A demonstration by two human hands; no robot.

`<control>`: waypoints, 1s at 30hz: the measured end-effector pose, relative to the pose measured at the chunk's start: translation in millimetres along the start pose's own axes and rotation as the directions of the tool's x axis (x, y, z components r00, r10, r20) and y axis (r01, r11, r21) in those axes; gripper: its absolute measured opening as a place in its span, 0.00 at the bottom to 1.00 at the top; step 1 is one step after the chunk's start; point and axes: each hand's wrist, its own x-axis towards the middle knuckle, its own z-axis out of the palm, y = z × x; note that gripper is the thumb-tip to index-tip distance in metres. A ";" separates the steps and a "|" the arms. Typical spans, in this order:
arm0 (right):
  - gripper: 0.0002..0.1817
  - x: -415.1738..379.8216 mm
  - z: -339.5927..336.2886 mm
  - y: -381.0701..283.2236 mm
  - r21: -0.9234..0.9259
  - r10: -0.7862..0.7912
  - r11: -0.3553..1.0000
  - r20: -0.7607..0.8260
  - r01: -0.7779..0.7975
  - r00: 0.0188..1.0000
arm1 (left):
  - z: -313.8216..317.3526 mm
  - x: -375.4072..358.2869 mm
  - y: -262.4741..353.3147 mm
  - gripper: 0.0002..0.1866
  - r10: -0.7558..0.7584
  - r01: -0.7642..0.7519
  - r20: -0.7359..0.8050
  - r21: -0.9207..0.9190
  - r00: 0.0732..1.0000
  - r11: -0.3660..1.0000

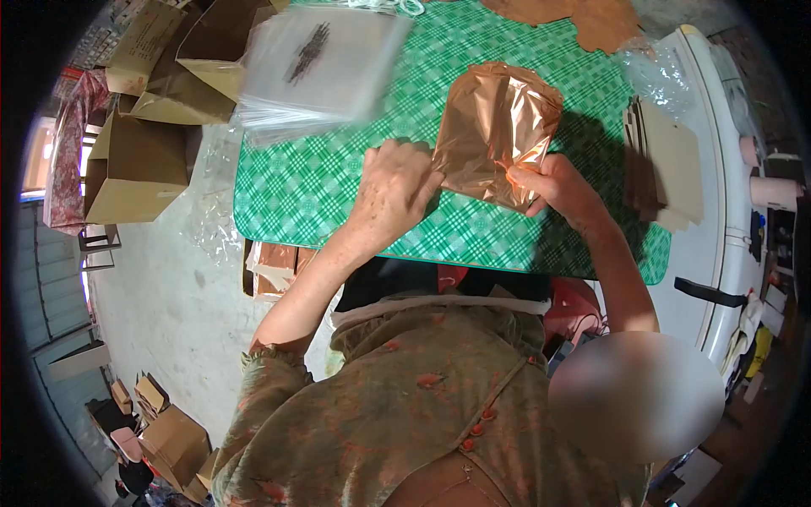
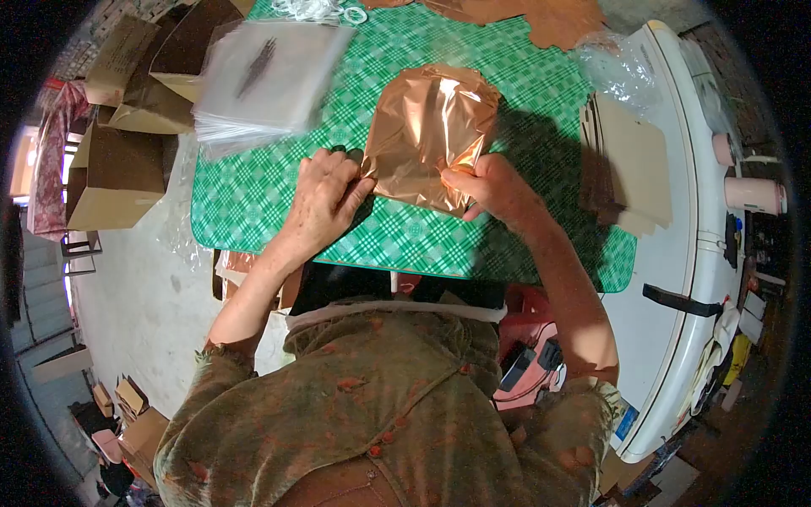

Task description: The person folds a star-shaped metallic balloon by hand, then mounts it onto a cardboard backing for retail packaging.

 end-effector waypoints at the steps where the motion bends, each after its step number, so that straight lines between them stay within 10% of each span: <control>1: 0.24 -2.6 2.0 -3.2 0.000 -0.032 0.999 -0.024 0.032 0.999 | -2.3 -0.3 1.5 0.10 -0.015 0.015 0.020 -0.004 1.000 1.000; 12: 0.19 -49.7 26.6 12.6 -0.467 -0.390 0.853 -0.279 0.231 0.877 | -12.3 -8.9 -3.6 0.13 -0.019 0.029 0.109 -0.088 0.994 0.996; 30: 0.12 -48.1 65.7 41.5 -0.580 -0.558 0.785 -0.510 0.217 0.655 | -14.3 2.0 -2.7 0.11 0.093 -0.088 0.023 -0.162 0.995 0.983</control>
